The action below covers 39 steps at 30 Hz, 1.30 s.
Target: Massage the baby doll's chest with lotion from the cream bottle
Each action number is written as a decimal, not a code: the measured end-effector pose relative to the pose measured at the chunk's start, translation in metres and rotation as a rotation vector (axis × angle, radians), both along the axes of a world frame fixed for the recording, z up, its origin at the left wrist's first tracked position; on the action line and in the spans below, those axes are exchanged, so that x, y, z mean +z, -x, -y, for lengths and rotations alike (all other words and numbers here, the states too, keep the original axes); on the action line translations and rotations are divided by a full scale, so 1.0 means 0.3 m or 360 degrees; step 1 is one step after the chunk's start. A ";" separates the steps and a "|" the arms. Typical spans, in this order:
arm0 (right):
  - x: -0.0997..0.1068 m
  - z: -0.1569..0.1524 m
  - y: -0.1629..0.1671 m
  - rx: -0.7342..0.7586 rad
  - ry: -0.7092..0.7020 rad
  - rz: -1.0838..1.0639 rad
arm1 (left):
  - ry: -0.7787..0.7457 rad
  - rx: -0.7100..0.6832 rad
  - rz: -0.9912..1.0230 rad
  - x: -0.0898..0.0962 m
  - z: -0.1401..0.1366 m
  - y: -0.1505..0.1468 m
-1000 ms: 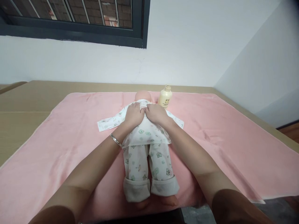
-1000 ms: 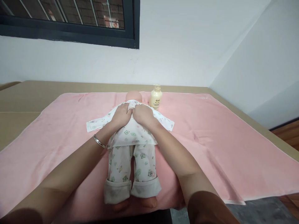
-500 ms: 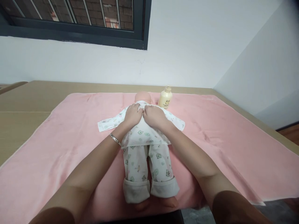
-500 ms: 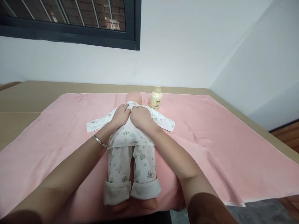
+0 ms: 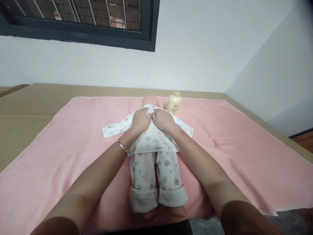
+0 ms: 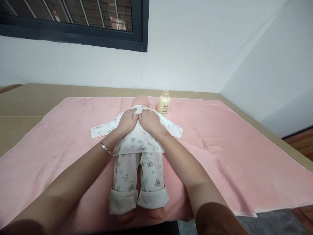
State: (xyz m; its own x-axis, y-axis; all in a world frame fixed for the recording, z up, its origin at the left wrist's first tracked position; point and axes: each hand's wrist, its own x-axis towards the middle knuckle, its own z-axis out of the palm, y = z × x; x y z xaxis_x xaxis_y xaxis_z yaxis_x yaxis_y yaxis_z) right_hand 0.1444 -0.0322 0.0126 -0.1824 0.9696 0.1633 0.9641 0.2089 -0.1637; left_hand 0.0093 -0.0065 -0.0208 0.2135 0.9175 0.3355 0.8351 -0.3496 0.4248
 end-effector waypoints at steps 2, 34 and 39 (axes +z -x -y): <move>-0.004 -0.006 -0.004 0.0016 0.0001 -0.0026 | 0.0006 0.0009 -0.0043 0.012 0.013 -0.006; 0.004 0.008 -0.006 0.0013 -0.0005 0.0043 | 0.0119 0.0017 -0.0162 0.084 0.084 -0.020; 0.021 0.065 0.030 -0.0042 -0.0047 0.0179 | 0.0068 -0.0041 -0.0001 0.041 0.017 0.008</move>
State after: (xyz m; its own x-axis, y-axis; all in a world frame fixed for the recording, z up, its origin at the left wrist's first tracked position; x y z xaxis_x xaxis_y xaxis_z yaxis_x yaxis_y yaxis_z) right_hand 0.1353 -0.0516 0.0188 -0.1756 0.9694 0.1716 0.9813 0.1863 -0.0486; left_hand 0.0069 -0.0117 -0.0086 0.2373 0.9254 0.2957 0.8265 -0.3522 0.4392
